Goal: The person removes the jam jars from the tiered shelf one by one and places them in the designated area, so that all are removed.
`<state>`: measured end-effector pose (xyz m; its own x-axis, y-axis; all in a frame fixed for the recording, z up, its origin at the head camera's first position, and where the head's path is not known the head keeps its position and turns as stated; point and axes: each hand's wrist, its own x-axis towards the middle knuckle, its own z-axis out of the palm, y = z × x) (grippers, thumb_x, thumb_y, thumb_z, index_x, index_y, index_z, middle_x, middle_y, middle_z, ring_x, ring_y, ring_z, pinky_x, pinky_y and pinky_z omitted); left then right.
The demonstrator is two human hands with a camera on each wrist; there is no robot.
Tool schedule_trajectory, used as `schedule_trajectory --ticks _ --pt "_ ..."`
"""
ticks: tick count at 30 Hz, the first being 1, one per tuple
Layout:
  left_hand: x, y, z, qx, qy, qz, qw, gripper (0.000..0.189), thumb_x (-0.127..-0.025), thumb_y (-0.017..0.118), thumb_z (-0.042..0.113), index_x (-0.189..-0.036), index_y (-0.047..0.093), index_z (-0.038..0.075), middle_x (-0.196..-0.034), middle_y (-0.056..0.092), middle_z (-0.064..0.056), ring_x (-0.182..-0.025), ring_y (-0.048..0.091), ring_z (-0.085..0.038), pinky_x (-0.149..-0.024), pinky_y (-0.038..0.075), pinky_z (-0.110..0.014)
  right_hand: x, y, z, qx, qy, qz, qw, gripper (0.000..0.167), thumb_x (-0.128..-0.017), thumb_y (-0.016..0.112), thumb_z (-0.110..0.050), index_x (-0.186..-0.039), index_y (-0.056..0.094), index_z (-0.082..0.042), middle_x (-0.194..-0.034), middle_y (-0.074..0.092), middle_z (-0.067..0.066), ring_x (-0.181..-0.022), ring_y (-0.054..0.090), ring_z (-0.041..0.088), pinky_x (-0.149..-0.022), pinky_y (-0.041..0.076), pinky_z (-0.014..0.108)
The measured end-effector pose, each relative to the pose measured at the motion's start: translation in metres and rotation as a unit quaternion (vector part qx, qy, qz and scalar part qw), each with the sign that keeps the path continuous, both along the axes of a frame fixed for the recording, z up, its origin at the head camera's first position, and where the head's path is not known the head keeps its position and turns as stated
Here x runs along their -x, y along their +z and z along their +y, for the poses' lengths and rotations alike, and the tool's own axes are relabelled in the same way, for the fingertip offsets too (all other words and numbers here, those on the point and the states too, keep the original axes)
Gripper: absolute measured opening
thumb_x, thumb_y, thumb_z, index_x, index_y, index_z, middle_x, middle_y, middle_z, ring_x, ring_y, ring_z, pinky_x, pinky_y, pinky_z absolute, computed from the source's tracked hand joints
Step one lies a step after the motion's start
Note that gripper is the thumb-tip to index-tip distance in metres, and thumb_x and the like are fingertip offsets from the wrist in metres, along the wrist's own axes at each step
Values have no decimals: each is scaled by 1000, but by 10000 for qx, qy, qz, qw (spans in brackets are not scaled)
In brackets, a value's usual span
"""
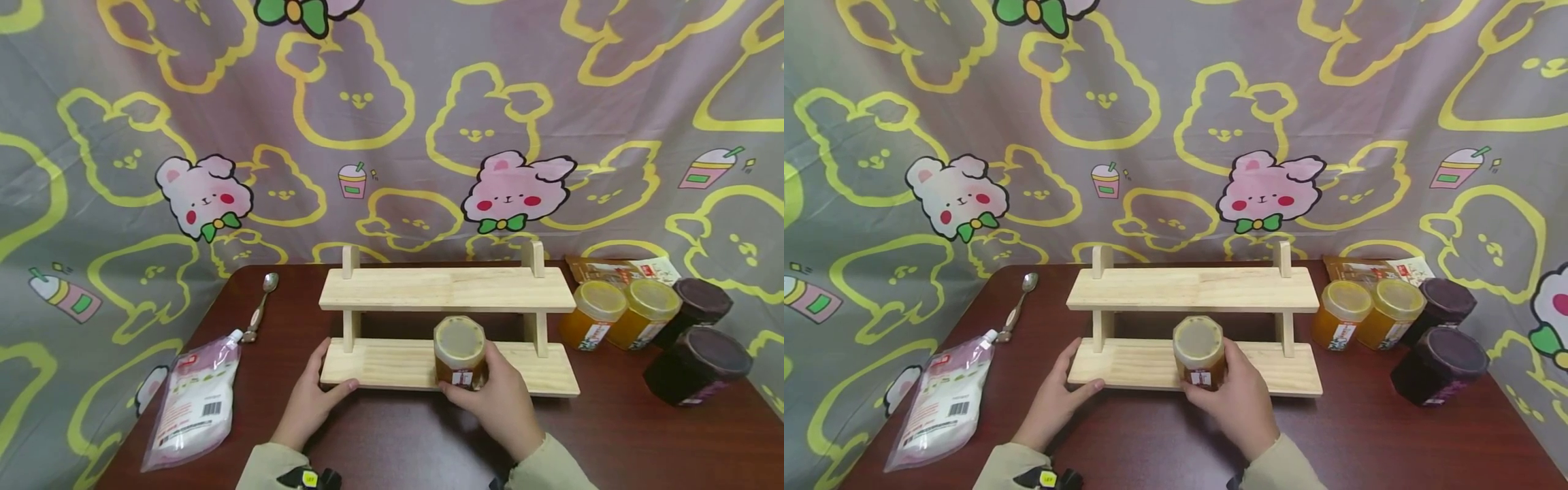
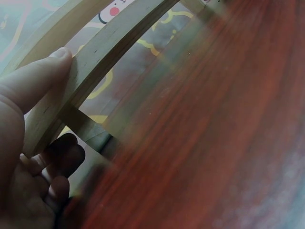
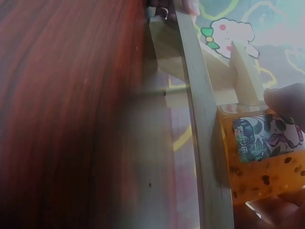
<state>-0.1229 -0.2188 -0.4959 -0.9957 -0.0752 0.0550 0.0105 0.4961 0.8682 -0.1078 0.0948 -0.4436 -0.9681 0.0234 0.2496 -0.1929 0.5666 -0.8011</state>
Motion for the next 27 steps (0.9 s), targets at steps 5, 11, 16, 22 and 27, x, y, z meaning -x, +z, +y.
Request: schedule_trajectory --ticks 5,11,16,22,27 --pt "0 0 1 -36 -41 4 10000 103 -79 87 36 -158 27 10 -152 45 -19 -138 43 -33 -112 30 -55 -6 -2 15 -87 -116 154 9998 70 -65 96 -24 -124 60 -11 -110 72 8 -101 66 25 -86 52 49" --pt "-1 0 1 -37 -21 7 10000 102 -79 87 35 -158 27 11 -150 47 -19 -137 44 -32 -112 31 -54 -10 -2 29 -198 -180 332 9991 73 -64 96 -25 -126 60 -10 -110 72 10 -103 67 28 -87 51 52" --pt "-1 1 0 -47 -21 30 10000 103 -79 87 34 -158 27 9 -150 47 -19 -136 44 -32 -112 31 -54 -12 -3 37 -328 -273 419 9982 74 -64 96 -28 -126 61 -10 -109 73 9 -101 66 27 -85 51 52" --pt "-2 2 -1 -12 -6 71 10000 102 -79 87 33 -158 27 8 -150 46 -20 -137 44 -33 -112 31 -55 -14 -4 46 -500 -297 619 9964 75 -63 97 -26 -126 61 -11 -108 73 8 -100 67 26 -84 52 48" --pt "-2 2 -1 -63 -32 43 10000 103 -79 87 33 -158 26 8 -151 45 -20 -138 43 -33 -112 30 -55 -15 -5 53 -612 -415 794 9941 75 -60 98 -24 -123 61 -9 -104 74 7 -96 67 24 -80 53 43"
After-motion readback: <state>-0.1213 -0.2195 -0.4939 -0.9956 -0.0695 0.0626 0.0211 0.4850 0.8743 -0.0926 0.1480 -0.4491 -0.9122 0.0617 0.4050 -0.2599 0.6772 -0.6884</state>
